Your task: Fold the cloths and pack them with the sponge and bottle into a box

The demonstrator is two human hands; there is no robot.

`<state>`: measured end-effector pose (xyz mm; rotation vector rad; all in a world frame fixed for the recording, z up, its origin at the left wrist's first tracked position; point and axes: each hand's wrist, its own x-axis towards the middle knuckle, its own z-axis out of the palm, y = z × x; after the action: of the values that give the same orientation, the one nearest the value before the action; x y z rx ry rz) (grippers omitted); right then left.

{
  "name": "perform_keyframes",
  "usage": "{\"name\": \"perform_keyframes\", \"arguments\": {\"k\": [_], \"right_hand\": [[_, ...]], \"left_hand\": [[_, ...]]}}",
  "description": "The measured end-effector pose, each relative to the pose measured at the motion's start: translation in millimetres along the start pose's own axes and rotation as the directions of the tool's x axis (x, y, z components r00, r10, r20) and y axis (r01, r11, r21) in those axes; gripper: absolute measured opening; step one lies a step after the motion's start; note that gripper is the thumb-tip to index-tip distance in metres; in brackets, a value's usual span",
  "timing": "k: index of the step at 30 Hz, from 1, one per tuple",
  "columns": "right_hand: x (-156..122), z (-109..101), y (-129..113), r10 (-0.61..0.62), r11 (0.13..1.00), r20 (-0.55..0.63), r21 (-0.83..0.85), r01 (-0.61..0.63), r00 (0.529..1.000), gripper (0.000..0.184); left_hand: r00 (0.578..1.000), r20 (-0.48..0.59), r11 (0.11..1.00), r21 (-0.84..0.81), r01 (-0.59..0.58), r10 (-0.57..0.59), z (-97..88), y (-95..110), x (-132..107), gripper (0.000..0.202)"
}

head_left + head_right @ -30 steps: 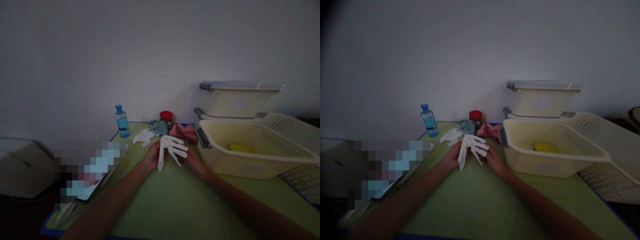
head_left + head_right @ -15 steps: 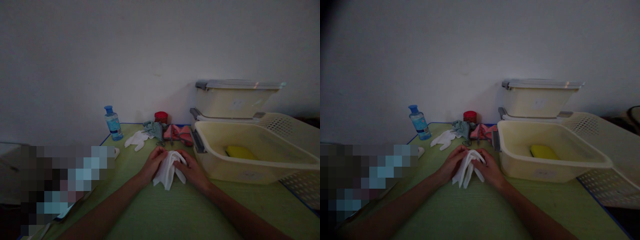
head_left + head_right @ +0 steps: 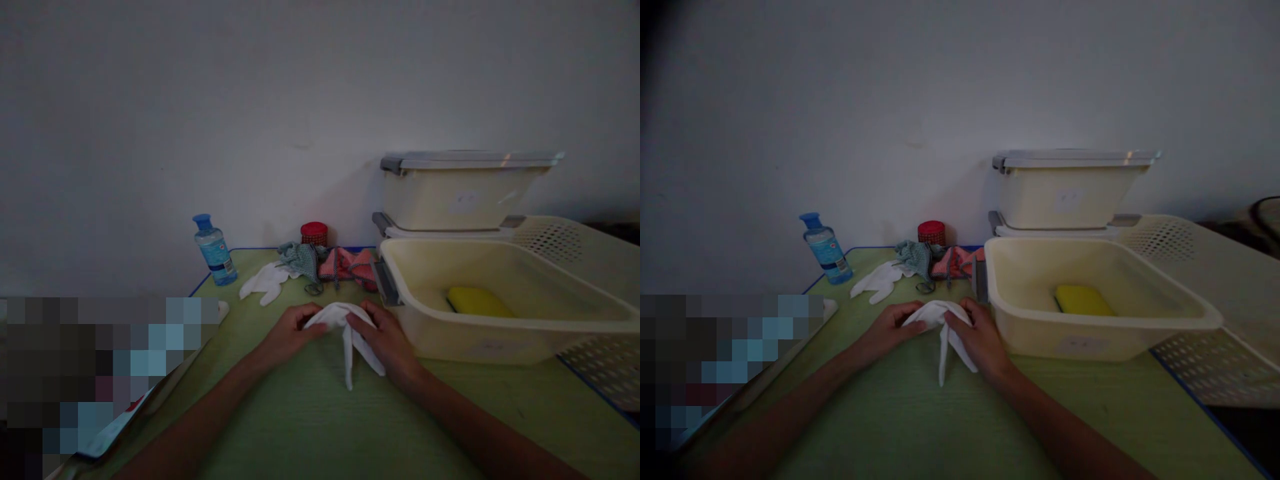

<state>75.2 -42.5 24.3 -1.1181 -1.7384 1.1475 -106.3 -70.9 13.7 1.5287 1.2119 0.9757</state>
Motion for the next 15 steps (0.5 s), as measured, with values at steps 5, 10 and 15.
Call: {"name": "perform_keyframes", "arguments": {"k": [5, 10, 15], "right_hand": [[0.9, -0.5, 3.4, -0.012, 1.000, 0.012, 0.017, 0.012, 1.000, 0.025], [2.2, 0.4, 5.7, 0.055, 0.978, 0.198, 0.186, -0.093, 0.979, 0.027], [-2.6, -0.9, 2.2, 0.153, 0.988, 0.278, -0.064, -0.141, 0.948, 0.021]], "left_hand": [[0.983, -0.010, 0.970, -0.169, 0.177, -0.181, -16.3, -6.1, 0.6, 0.039], [0.945, -0.202, 0.932, -0.311, 0.188, -0.258, -18.9, -3.0, 1.1, 0.028], [0.904, -0.354, 0.963, 0.024, 0.267, -0.242, -23.7, 3.2, 1.9, 0.021]]}}
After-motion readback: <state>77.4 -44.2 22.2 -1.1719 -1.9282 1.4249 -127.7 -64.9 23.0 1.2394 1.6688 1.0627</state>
